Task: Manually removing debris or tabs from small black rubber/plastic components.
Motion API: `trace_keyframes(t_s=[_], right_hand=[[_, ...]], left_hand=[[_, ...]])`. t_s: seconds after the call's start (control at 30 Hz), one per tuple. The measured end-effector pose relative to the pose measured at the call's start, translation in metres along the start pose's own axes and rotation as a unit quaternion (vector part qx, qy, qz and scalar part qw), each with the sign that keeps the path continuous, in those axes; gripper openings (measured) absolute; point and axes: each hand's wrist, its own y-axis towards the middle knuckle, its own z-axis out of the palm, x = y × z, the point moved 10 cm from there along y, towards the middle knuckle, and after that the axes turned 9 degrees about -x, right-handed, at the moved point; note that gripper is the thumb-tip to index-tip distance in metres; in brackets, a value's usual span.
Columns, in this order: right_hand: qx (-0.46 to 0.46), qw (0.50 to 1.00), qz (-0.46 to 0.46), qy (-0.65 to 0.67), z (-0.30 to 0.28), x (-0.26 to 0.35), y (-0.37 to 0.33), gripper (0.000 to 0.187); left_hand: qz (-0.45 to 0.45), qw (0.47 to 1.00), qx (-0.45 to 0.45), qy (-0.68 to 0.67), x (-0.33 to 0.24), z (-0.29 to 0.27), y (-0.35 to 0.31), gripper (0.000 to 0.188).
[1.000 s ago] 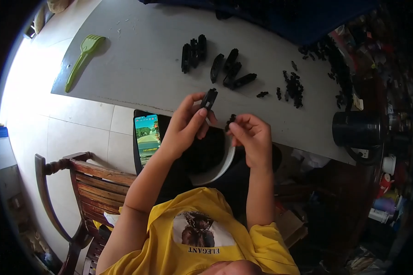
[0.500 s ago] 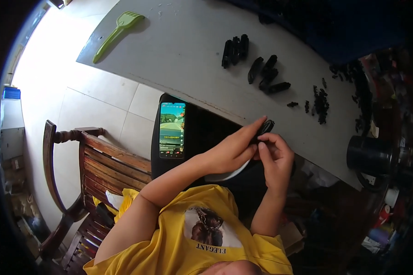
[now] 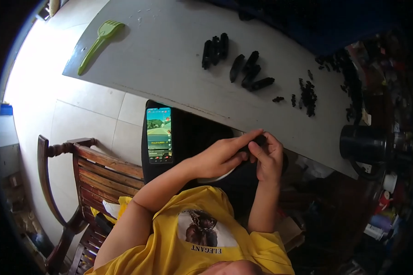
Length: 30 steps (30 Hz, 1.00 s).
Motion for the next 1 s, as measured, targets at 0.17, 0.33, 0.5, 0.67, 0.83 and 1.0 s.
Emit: trace_keyframes(t_s=[0.17, 0.33, 0.5, 0.67, 0.83, 1.0], right_hand=[[-0.072, 0.981, -0.094, 0.153, -0.042, 0.035, 0.033, 0.011], [-0.173, 0.927, -0.183, -0.278, -0.052, 0.067, 0.079, 0.012], [-0.103, 0.789, -0.321, -0.513, -0.026, 0.071, 0.082, 0.012], [-0.098, 0.985, -0.022, -0.140, -0.047, 0.034, 0.061, 0.009], [-0.068, 0.996, -0.003, -0.063, -0.036, 0.031, 0.034, 0.010], [-0.089, 0.994, -0.033, -0.054, -0.027, 0.033, 0.013, 0.010]], left_hand=[[0.149, 0.868, -0.160, 0.446, -0.028, -0.054, 0.039, 0.053], [0.226, 0.706, -0.202, 0.640, -0.029, -0.075, 0.075, 0.042], [0.160, 0.730, -0.133, 0.651, -0.021, -0.069, 0.081, 0.030], [0.232, 0.787, -0.203, 0.534, -0.042, -0.071, 0.052, 0.024], [-0.059, 0.979, -0.194, -0.002, 0.016, -0.068, 0.033, 0.019], [-0.119, 0.968, -0.150, -0.165, 0.020, -0.038, 0.025, 0.033]])
